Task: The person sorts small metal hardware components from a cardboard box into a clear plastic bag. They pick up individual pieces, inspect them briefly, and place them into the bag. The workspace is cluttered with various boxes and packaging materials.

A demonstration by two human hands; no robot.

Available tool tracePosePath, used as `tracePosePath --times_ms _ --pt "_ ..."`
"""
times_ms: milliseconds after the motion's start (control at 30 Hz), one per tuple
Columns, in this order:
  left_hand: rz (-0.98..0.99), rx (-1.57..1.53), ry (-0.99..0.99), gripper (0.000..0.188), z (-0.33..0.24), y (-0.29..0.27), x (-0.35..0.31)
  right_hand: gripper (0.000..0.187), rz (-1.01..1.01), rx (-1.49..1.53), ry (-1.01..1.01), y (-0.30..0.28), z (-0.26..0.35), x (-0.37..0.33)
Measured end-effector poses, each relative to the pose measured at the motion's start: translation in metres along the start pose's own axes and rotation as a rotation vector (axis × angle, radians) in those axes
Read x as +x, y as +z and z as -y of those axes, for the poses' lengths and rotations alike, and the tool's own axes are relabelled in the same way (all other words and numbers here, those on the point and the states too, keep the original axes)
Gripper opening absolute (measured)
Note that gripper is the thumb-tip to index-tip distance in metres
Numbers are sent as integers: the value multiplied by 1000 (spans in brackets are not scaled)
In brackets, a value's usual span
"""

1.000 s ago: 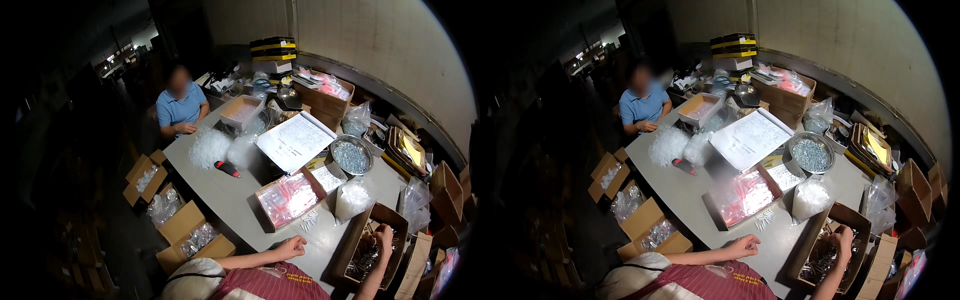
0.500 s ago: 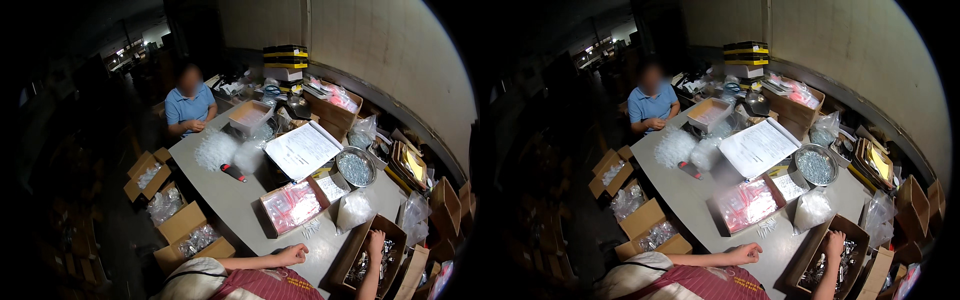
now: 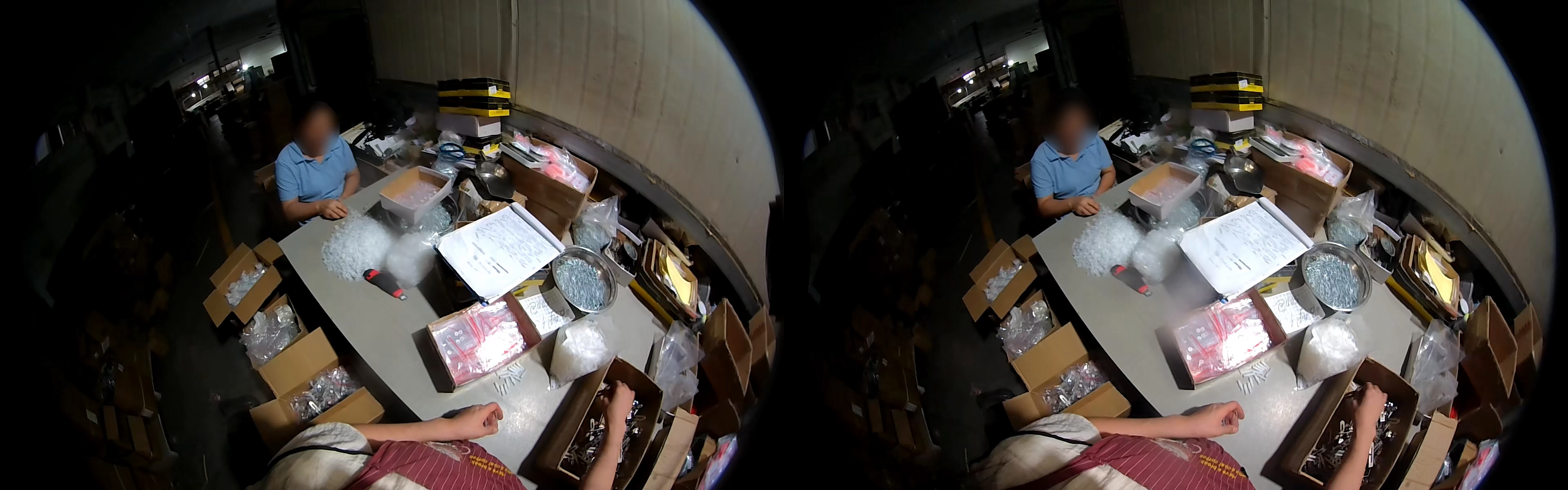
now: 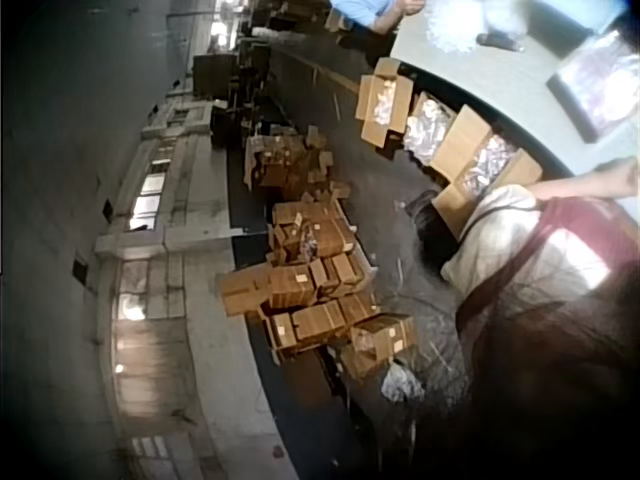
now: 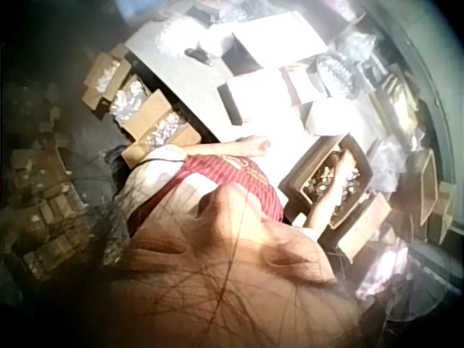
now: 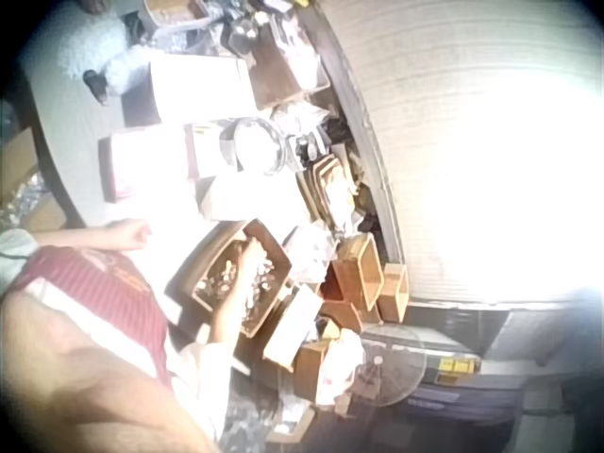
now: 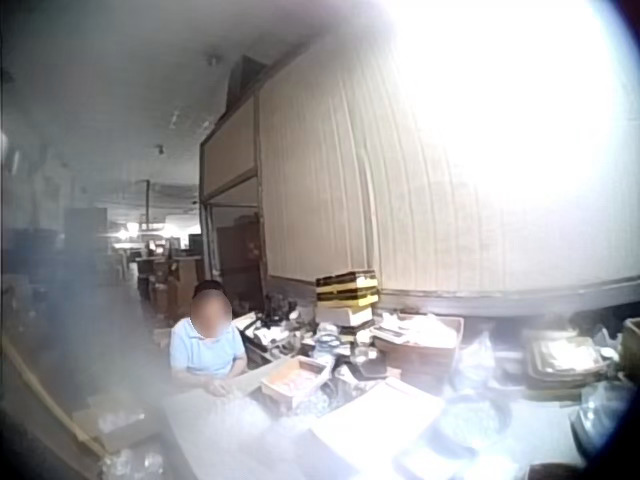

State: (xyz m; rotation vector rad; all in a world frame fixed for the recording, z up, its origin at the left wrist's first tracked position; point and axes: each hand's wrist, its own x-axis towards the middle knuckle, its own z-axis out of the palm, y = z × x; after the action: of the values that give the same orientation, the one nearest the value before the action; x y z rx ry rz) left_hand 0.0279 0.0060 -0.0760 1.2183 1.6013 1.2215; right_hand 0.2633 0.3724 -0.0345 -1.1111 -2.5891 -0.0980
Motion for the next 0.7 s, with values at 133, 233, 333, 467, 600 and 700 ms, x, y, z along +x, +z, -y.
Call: tracePosePath --times_ms 133,233,333,467,600,700 --pt "-94 85 18 32 -31 -9 -3 12 -254 445 155 -55 7 3" --pt "-82 158 37 34 -45 -16 4 12 -171 978 225 -101 56 1" --pt "-57 101 167 35 -58 -10 16 7 7 1017 69 -134 119 -17" --pt "46 166 244 47 -80 -2 27 11 274 1237 28 -124 174 -45" --pt "201 473 229 25 -44 5 26 12 348 1346 49 -111 185 -53" --pt "242 524 259 27 -14 8 17 10 353 1379 89 -111 191 -63"
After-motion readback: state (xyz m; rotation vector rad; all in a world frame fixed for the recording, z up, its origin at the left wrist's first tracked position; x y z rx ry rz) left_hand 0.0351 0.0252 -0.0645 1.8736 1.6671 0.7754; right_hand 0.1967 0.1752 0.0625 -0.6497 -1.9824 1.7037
